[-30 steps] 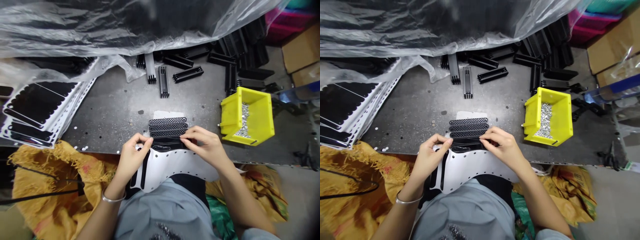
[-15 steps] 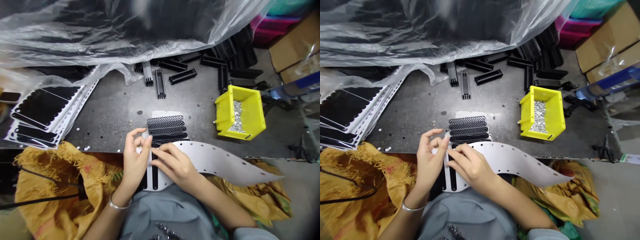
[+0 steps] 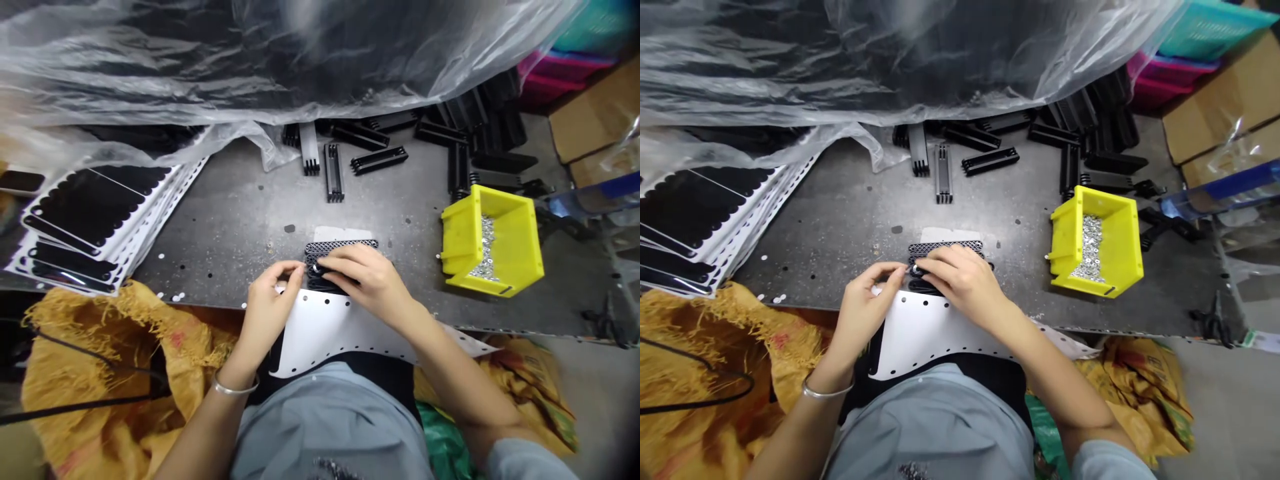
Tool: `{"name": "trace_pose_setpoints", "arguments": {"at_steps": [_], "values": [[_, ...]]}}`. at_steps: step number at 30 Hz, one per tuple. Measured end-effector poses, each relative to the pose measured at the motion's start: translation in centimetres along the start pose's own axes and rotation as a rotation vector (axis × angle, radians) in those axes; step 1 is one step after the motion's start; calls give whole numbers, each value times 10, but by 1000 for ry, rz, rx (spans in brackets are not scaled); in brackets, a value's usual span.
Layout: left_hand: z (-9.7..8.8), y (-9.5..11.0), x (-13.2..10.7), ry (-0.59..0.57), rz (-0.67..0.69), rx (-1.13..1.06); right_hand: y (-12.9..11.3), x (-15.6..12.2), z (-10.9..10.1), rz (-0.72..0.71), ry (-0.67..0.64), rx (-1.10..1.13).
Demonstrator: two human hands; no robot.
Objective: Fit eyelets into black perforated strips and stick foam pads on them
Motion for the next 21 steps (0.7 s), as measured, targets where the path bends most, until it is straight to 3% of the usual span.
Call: {"name": "trace_pose_setpoints", "arguments": {"at_steps": [3, 21], "values": [[1, 0, 1, -9, -15, -23, 1, 5, 6, -78, -31, 3], [2, -4, 12, -17, -59, -66, 2, 5, 3, -71, -39, 81]]}}
Point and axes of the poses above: each hand's wrist, its own x-axis towards the middle knuckle, its own z-axis out of the palm, y = z × x, the point moved 4 cm from there along x, towards the middle knuckle, and after that the axes turned 10 degrees about -y, right-handed, at the moved point
